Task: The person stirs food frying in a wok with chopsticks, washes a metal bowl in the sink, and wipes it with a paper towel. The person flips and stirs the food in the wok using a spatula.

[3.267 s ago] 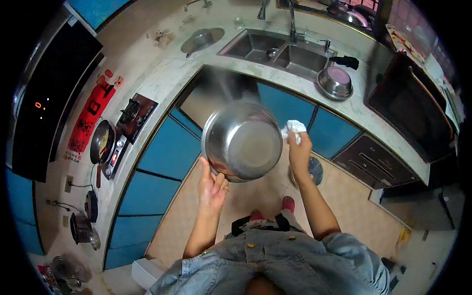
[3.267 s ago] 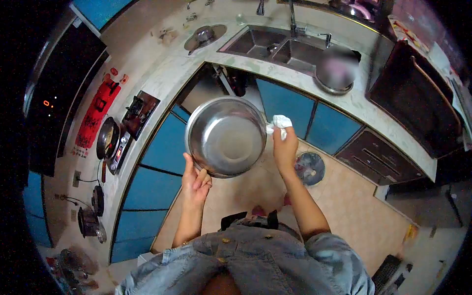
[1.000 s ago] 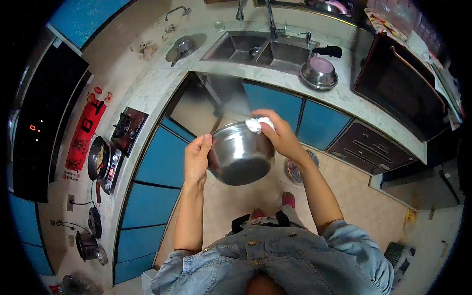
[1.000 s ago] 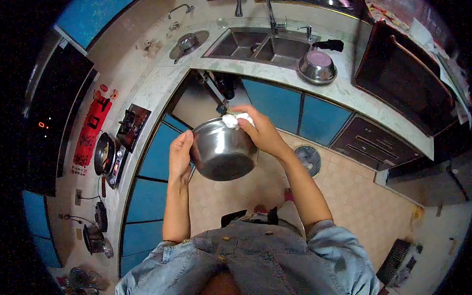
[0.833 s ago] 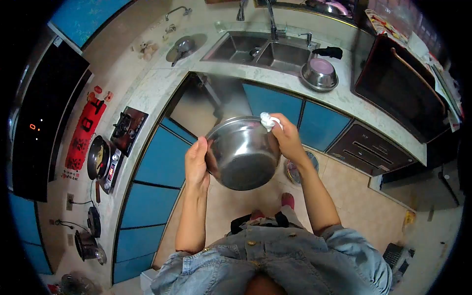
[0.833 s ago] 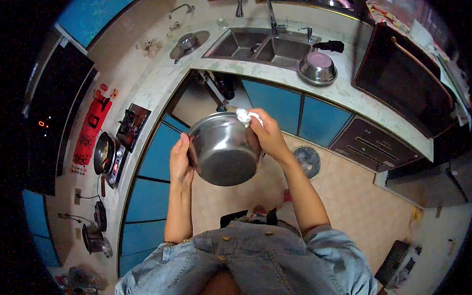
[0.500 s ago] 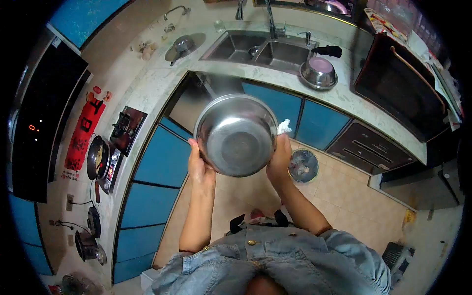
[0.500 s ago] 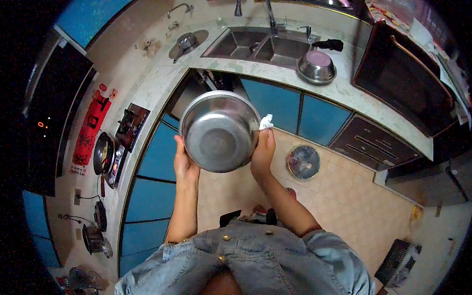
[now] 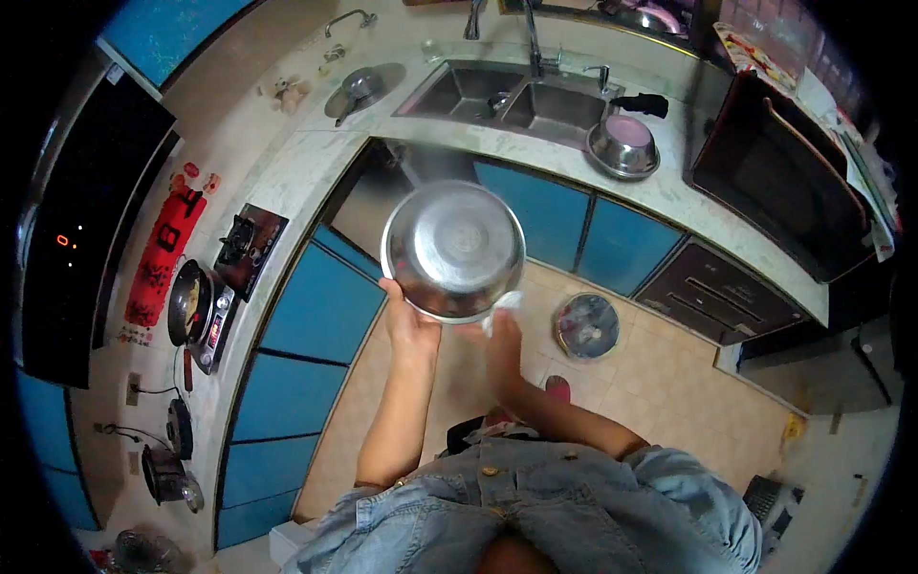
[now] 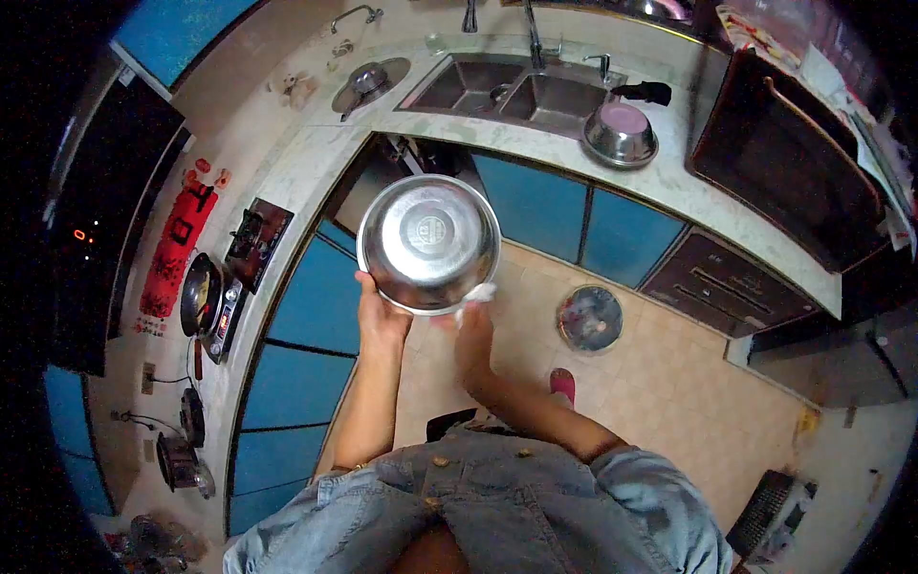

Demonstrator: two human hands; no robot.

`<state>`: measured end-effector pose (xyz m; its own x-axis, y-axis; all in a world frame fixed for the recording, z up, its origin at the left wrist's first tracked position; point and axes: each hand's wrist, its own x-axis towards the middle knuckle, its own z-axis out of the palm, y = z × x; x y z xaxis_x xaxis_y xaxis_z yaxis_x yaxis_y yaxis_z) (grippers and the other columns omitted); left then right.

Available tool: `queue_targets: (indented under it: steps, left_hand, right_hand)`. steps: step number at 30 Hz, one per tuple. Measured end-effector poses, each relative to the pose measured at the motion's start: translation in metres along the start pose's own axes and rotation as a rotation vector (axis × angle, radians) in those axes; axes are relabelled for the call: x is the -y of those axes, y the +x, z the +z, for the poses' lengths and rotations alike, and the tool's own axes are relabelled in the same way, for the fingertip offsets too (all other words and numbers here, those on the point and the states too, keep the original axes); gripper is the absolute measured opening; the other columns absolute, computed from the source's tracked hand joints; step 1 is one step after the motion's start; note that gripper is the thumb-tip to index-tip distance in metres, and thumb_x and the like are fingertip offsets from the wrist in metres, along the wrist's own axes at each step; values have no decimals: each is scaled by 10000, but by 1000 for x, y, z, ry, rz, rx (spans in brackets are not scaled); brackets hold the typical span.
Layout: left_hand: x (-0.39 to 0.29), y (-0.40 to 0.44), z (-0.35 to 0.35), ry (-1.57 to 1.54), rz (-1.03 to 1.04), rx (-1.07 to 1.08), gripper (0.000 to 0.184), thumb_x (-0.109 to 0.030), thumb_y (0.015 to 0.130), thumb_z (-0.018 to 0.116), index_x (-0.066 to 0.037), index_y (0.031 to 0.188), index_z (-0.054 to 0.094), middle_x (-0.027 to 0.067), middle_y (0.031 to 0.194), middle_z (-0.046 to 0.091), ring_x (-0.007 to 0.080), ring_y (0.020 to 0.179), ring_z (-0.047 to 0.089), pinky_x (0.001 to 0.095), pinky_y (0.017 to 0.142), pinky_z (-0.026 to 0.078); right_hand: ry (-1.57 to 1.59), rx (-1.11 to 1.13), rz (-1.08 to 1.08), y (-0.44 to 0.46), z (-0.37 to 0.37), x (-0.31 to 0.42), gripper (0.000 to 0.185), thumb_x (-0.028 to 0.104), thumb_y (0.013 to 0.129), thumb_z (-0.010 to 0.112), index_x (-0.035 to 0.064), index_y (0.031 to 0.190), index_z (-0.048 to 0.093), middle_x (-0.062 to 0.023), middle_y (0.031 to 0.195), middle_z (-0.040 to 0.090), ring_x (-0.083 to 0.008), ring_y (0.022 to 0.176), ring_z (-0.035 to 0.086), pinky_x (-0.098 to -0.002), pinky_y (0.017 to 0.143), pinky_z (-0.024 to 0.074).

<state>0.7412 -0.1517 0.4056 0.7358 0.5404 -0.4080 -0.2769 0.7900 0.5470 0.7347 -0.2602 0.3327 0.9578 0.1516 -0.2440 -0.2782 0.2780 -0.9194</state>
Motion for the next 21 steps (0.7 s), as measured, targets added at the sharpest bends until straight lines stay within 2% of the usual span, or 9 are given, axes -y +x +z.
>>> queue_targets:
  steps: [4,5,7,8,10,13,15,16,21]
  left_hand:
    - [-12,14,-11,-2,59,-56,464,-423,865,310,-39,1097,430,70,1078,492,221,958,484,356,845,404]
    - [-15,11,-10,-5,60,-59,464,-423,865,310,-39,1097,430,70,1078,492,221,958,484,356,845,404]
    - [-19,1,-3,269,354,-7,426,-396,866,357,-40,1082,449,54,1045,507,192,916,496,330,812,411]
    - [-20,-12,5,390,370,11,291,-285,829,511,-41,984,486,26,956,534,146,849,508,286,740,416]
    - [-11,-19,1,546,443,67,251,-226,785,575,-47,936,483,10,895,538,122,811,503,261,708,409]
    - [-2,-38,1,816,576,139,228,-70,668,683,-66,770,480,-5,719,531,103,691,487,212,644,388]
    - [5,-50,-3,1242,872,350,218,-58,621,696,-73,704,495,25,648,496,158,645,473,252,634,390]
    - [3,-46,-9,1534,1229,473,195,-70,560,689,-80,633,508,39,651,474,202,634,469,304,649,382]
    - [0,-50,-22,1780,1496,793,127,-108,527,632,-106,595,525,5,710,472,173,681,476,323,687,368]
  right_hand:
    - [243,306,305,-6,-18,2,350,333,886,321,46,986,494,-39,851,528,-111,785,489,-270,685,402]
    - [181,211,189,2,-28,-6,349,341,880,335,55,972,513,-40,835,536,-106,765,494,-261,667,405]
    - [17,98,13,18,-50,-13,347,352,869,362,67,952,540,-31,812,545,-93,717,496,-245,639,410]
    - [-85,80,-47,28,-63,-12,346,356,864,374,69,945,549,-20,804,546,-85,690,494,-238,629,411]
    - [-232,49,-119,46,-85,-7,303,328,860,403,80,927,564,6,789,538,-67,653,475,-214,563,407]
    - [57,60,178,61,-110,18,224,265,854,446,88,943,552,14,791,526,-56,616,460,-181,494,384]
    - [78,-3,107,69,-121,31,206,209,853,445,62,965,538,-6,758,534,-63,612,473,-197,499,389]
    - [107,-60,29,71,-123,39,195,152,852,445,36,988,524,-27,725,541,-70,607,485,-212,505,394]
    - [148,-44,-71,66,-121,86,233,139,860,430,24,1062,449,-54,757,544,-94,566,498,-197,467,393]
